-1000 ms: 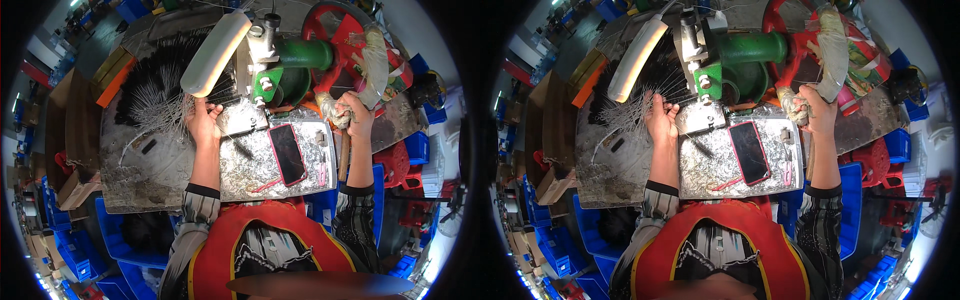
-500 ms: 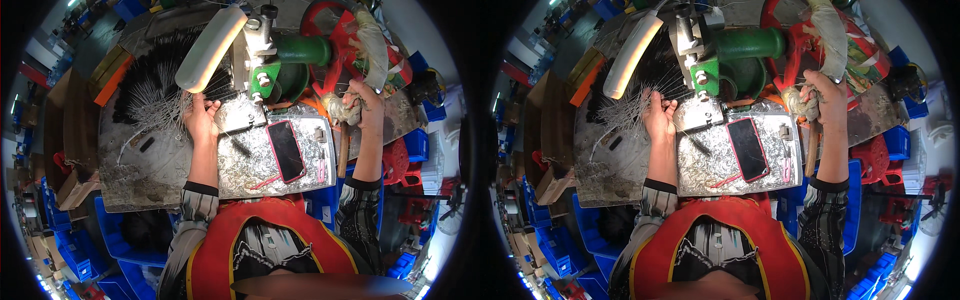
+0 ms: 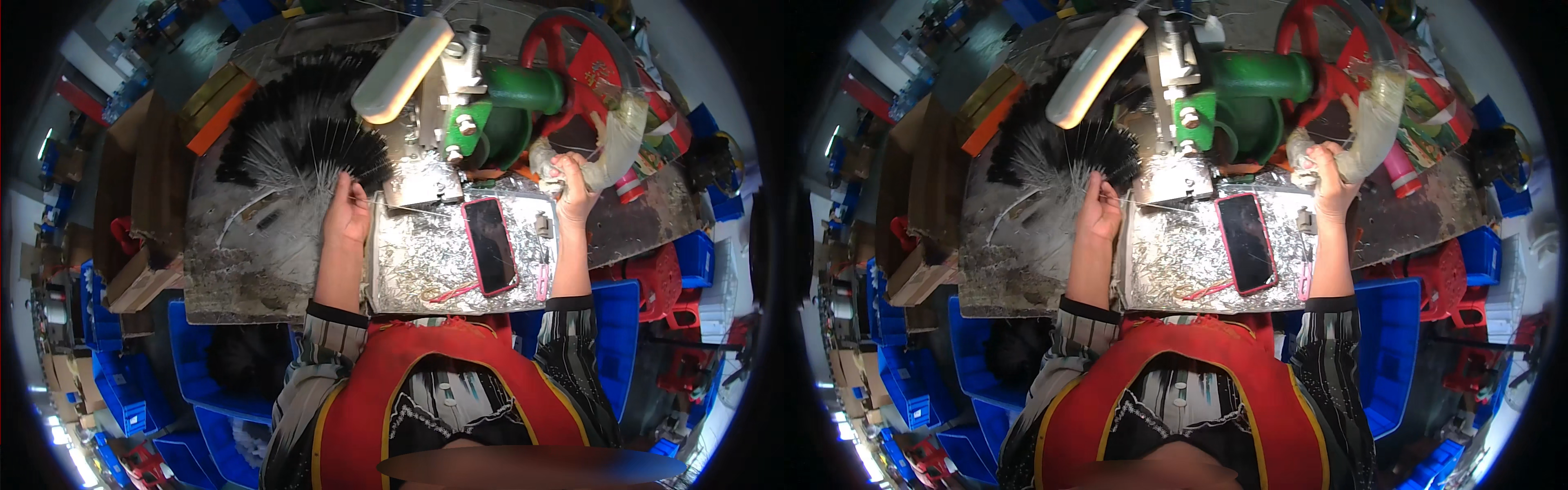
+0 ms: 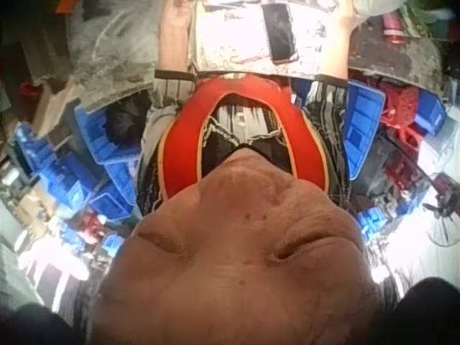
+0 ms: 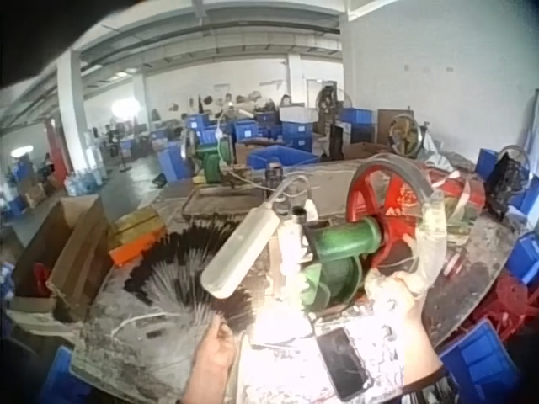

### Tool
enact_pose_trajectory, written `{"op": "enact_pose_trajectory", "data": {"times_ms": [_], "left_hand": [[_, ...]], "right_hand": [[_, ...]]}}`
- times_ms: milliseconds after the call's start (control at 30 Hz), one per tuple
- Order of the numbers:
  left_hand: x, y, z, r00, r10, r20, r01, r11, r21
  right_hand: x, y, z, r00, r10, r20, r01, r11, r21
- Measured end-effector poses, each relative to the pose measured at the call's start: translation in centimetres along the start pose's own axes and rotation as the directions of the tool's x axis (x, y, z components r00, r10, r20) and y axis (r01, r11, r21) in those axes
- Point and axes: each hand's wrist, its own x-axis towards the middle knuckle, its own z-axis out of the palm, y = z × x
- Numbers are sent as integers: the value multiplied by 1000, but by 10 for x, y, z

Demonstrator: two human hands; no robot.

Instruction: Assembling industrial brush or fan components by inserting bristles into bases and securing them with a machine.

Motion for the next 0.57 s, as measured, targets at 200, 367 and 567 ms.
{"op": "enact_pose_trajectory", "data": {"times_ms": [200,367,567], "left_hand": [[-21,3,-25,978,-139,153,162,976,-148],[-47,16,-16,975,-150,166,172,977,-123],[-48,11,-5,933,-290,213,295,955,9]], "right_hand": [[-11,-8,15,980,-86,-179,74,994,-74],[-52,-1,15,981,-114,-157,60,947,-315],[-124,-3,53,884,330,330,-164,882,-442]]}}
